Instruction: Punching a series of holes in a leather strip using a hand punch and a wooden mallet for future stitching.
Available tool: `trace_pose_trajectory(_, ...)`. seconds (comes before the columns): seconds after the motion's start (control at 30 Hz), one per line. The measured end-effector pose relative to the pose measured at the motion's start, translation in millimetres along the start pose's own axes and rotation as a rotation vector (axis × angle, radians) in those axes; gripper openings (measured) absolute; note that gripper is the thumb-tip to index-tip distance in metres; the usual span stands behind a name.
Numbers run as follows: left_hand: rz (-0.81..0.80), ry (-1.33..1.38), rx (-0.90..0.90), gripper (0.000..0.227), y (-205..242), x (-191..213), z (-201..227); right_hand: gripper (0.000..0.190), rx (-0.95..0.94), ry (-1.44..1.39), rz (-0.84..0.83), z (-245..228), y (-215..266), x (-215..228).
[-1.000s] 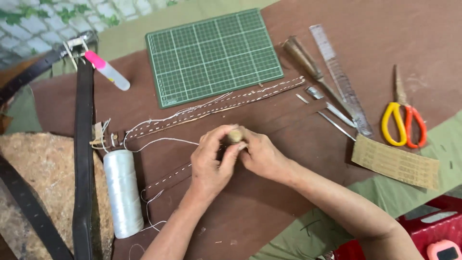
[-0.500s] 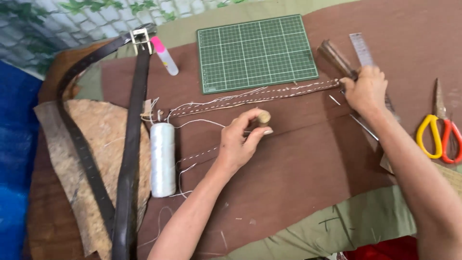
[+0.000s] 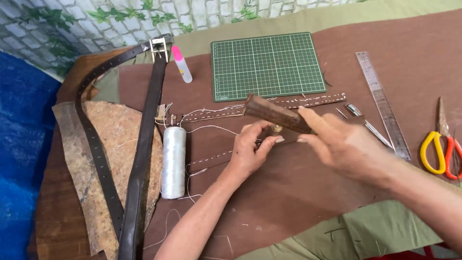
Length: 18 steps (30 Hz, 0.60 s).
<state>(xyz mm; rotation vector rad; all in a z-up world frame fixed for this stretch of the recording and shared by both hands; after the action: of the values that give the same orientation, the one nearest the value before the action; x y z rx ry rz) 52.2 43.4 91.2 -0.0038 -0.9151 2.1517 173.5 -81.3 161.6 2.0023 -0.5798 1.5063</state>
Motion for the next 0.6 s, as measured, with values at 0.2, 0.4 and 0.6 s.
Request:
trace_pose_trajectory(0.2,0.001,0.069,-0.012,0.023,-2.7,-2.2,3.1,0.038,-0.160,0.173,0.943,-29.1,58.9,43.5)
trace_pose_trajectory(0.4,0.005,-0.057,-0.024,0.022,2.5,-2.1,-13.9,0.054,0.367,-0.161,0.430,11.9,9.2,3.6)
trace_pose_trajectory(0.6,0.040,0.180,-0.035,0.026,-3.4,-1.5,0.8,0.033,-0.053,-0.126,0.670,194.2,-110.4,-47.0)
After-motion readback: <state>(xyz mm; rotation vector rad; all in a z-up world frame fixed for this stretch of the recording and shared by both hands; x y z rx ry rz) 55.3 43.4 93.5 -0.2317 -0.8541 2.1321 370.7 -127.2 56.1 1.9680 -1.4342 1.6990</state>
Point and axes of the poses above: each hand's wrist, its own y-axis away from the middle knuckle, its own x-axis out of the back of the hand, z = x × y, the point moved 10 cm from there along -y, towards the middle knuckle, and after that the axes turned 12 degrees about -x, right-handed, at the moved point
